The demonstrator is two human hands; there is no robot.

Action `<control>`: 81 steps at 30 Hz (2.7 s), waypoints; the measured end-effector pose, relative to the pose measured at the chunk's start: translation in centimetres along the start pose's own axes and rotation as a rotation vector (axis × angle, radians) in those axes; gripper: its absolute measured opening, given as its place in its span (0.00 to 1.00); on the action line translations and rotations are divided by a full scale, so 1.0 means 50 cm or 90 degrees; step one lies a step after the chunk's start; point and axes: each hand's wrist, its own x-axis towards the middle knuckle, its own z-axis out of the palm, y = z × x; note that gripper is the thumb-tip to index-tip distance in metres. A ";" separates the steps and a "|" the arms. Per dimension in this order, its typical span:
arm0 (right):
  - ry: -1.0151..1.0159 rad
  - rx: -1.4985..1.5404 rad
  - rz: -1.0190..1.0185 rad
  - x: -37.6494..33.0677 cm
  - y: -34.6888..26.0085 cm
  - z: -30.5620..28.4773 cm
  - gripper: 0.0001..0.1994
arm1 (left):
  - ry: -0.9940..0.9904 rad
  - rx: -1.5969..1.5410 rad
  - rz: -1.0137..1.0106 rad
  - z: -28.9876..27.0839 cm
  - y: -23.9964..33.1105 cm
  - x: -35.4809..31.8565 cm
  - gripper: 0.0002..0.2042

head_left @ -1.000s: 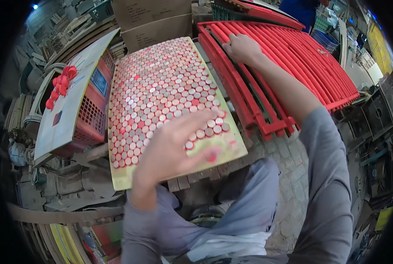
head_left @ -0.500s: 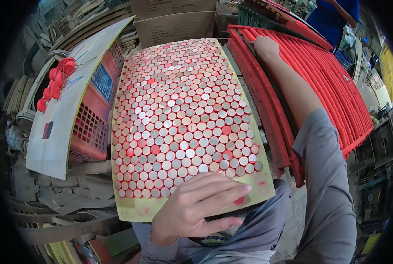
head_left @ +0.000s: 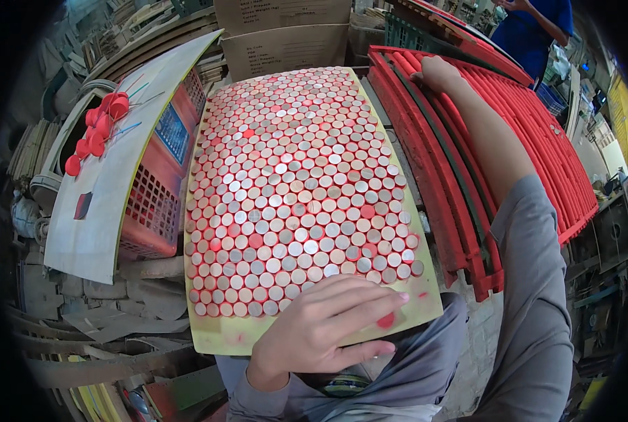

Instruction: The person sits on the floor and repeatedly picks up small red cylindrical objects, then places them into empty slots on a yellow board. The person occasionally adjusts the alignment of the cylinders on the board with both hands.

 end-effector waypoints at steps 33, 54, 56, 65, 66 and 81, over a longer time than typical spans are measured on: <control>-0.025 0.449 -0.676 -1.003 -0.293 -0.289 0.19 | 0.418 -1.027 -0.574 0.271 0.226 -0.148 0.19; -0.075 0.555 -0.499 -0.979 -0.341 -0.274 0.15 | 0.349 -0.412 -0.434 0.218 0.157 -0.193 0.32; -0.089 0.592 -0.479 -0.970 -0.345 -0.266 0.15 | 0.401 -0.484 -0.475 0.211 0.166 -0.186 0.31; 0.078 0.567 -0.190 -0.883 -0.347 -0.123 0.18 | 0.481 -0.709 -0.422 0.154 0.130 -0.205 0.31; 0.077 0.598 -0.144 -0.881 -0.350 -0.108 0.19 | 0.486 -0.705 -0.407 0.149 0.129 -0.207 0.31; 0.216 0.804 0.155 -0.887 -0.412 -0.031 0.12 | 0.509 -0.668 -0.404 0.137 0.122 -0.205 0.30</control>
